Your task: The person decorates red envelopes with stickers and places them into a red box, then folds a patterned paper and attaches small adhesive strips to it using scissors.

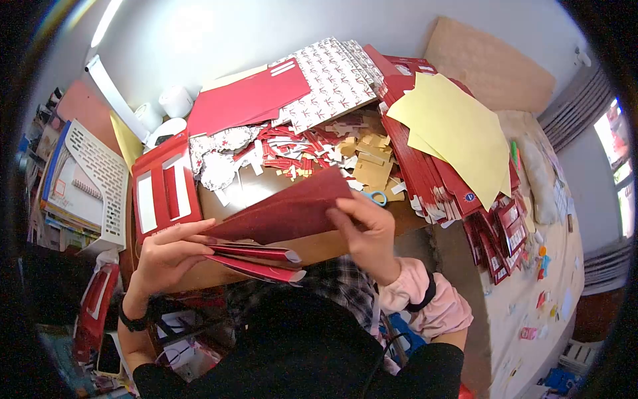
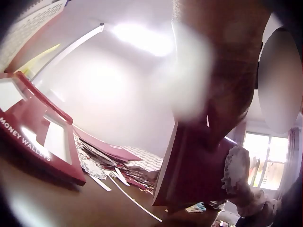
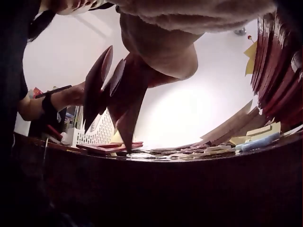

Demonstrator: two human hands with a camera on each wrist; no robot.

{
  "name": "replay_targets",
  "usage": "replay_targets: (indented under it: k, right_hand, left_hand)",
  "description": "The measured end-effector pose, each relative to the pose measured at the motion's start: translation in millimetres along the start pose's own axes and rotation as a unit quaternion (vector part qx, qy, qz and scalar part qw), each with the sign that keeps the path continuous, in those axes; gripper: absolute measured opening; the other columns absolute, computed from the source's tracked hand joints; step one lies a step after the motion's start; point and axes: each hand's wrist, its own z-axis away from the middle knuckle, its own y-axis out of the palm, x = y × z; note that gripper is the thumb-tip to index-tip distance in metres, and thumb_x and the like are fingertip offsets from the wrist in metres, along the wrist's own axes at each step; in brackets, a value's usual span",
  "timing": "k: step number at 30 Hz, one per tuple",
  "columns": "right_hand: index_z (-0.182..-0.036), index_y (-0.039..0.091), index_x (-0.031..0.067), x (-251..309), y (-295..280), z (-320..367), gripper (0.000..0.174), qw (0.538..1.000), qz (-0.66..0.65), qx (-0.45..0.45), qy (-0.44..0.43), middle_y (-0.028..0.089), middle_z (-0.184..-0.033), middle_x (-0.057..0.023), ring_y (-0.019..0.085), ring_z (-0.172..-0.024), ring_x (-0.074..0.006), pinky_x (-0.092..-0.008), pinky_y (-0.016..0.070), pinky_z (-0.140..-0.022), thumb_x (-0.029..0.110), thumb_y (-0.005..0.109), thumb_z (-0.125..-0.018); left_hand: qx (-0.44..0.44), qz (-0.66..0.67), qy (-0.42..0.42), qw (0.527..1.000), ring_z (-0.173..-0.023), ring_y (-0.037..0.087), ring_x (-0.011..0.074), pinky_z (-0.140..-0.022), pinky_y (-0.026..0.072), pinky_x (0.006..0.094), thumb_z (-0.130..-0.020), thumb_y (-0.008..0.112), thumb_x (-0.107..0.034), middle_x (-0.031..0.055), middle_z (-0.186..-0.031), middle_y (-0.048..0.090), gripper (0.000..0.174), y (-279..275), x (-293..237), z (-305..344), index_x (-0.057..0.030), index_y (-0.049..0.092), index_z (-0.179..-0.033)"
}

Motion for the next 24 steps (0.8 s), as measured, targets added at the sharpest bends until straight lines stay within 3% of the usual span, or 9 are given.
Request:
replay_targets:
  k: [1, 5, 9, 18, 24]
  right_hand:
    - [-0.103, 0.069, -0.0066, 0, 1, -3, 0.014, 0.999, -0.046, -0.025, 0.002, 0.069, -0.101, -0.0051, 0.062, -0.090, -0.0100, -0.0230, 0.0480, -0.080, -0.003, 0.070, -0.090]
    - [-0.107, 0.069, -0.0043, -7, -5, -2, 0.014, 0.994, -0.068, -0.059, 0.057, 0.069, -0.103, -0.0020, 0.061, -0.092, -0.0080, -0.0225, 0.0477, -0.083, -0.001, 0.066, -0.094]
    - [-0.109, 0.068, -0.0038, -6, -6, -2, 0.014, 0.992, -0.102, -0.067, 0.044, 0.069, -0.104, -0.0024, 0.061, -0.093, -0.0076, -0.0222, 0.0474, -0.083, -0.001, 0.063, -0.095]
    - [-0.101, 0.071, -0.0028, 0, -12, 5, 0.014, 0.994, -0.089, 0.052, -0.026, 0.068, -0.110, -0.0113, 0.063, -0.105, -0.0187, -0.0299, 0.0470, -0.092, -0.009, 0.063, -0.091]
    - [-0.099, 0.071, -0.0014, -13, -14, 10, 0.015, 0.994, -0.077, 0.040, -0.063, 0.067, -0.113, -0.0132, 0.063, -0.109, -0.0231, -0.0326, 0.0458, -0.096, -0.010, 0.066, -0.087]
  left_hand:
    - [0.004, 0.009, -0.005, 1.000, -0.102, 0.071, 0.0260, -0.084, 0.0593, 0.0340, -0.080, 0.074, 0.003, 0.0160, -0.119, 0.070, 0.015, 0, -1, 1, -0.0004, 0.072, -0.095]
    - [0.007, -0.043, 0.025, 0.999, -0.099, 0.072, 0.0265, -0.082, 0.0581, 0.0350, -0.074, 0.076, 0.005, 0.0206, -0.124, 0.067, 0.018, 0, 5, 6, -0.0003, 0.073, -0.091]
    - [0.025, 0.001, 0.006, 1.000, -0.095, 0.074, 0.0258, -0.081, 0.0581, 0.0345, -0.073, 0.075, 0.007, 0.0237, -0.132, 0.061, 0.018, 2, 7, 5, -0.0006, 0.072, -0.090]
    - [0.001, -0.044, 0.023, 0.999, -0.097, 0.074, 0.0252, -0.083, 0.0578, 0.0338, -0.072, 0.076, 0.007, 0.0285, -0.138, 0.055, 0.019, 1, 8, -1, 0.0003, 0.071, -0.089]
    - [-0.019, -0.042, 0.018, 0.999, -0.097, 0.073, 0.0244, -0.083, 0.0578, 0.0333, -0.074, 0.075, 0.007, 0.0264, -0.142, 0.052, 0.019, 2, 13, 1, 0.0009, 0.072, -0.093]
